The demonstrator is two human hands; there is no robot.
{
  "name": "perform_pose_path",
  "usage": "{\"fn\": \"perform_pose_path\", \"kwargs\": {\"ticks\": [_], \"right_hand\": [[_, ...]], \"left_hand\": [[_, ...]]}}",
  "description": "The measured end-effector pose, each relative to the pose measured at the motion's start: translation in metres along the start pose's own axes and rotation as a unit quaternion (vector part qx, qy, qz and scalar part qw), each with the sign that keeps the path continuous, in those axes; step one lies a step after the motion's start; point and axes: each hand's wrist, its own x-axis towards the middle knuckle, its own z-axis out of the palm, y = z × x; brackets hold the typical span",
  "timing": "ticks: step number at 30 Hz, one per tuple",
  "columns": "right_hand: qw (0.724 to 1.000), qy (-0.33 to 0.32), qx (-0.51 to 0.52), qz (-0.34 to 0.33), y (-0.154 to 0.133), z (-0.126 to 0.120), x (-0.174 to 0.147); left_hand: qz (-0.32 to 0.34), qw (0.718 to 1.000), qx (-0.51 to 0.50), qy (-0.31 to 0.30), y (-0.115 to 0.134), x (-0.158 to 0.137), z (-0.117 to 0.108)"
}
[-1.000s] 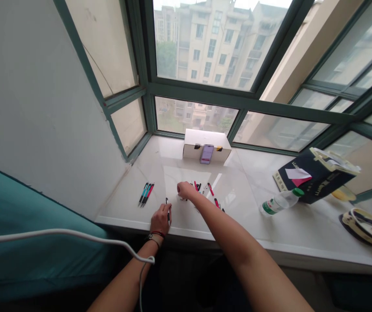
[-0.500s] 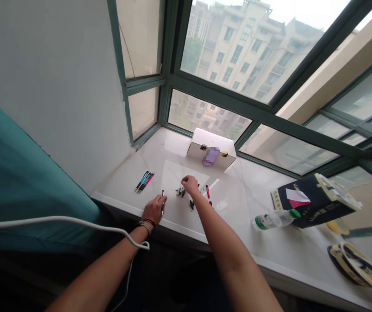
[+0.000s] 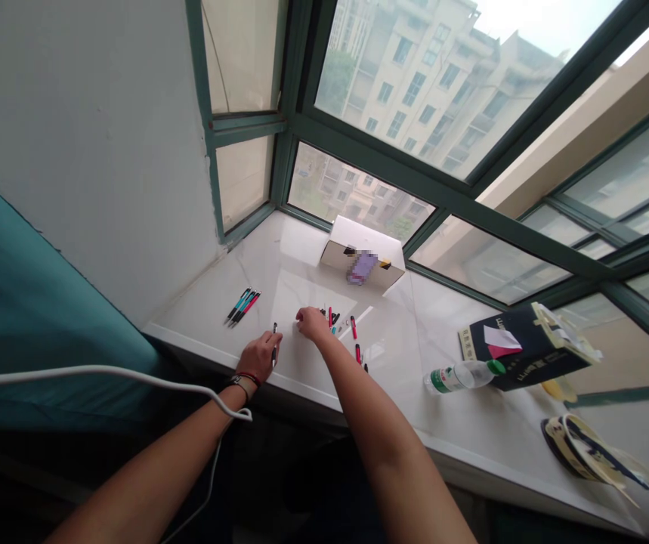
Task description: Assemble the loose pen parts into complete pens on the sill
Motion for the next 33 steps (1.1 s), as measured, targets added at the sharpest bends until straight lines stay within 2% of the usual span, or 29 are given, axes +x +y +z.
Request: {"fn": "perform_pose_path", "kwargs": {"ticks": [9,12,15,20,22,26,28,33], "right_hand": [[1.000,0.003,-0.007,0.005,-0.001,0.003,0.005],[0.997,0.057,0.039,0.036,0.005,0.000,0.008],[0.986,0.120,0.091,0.066,0.018,-0.009,0.009],[0.981,0.152,0.102,0.062,0.059,-0.039,0.001],[0.984,0.141,0.079,0.078,0.078,-0.054,-0.006],[0.994,0.028,0.035,0.095,0.105,-0.070,-0.023],[0.995,-0.008,0.017,0.096,0.109,-0.069,-0.030],[0.996,-0.018,-0.025,0.087,0.100,-0.054,-0.037]], "left_hand": [[-0.002,1.000,-0.017,-0.002,0.001,0.001,-0.002],[-0.006,1.000,-0.018,-0.009,0.001,0.001,-0.003],[-0.001,1.000,-0.005,-0.008,0.001,0.001,-0.002],[-0.002,1.000,0.007,0.000,0.000,0.001,0.000],[-0.002,1.000,0.000,-0.001,0.000,0.000,0.000],[-0.007,1.000,-0.012,-0.004,-0.001,0.000,0.001],[-0.006,1.000,-0.007,-0.002,-0.001,0.001,0.001],[-0.006,1.000,-0.008,0.004,0.000,0.001,0.001]]}}
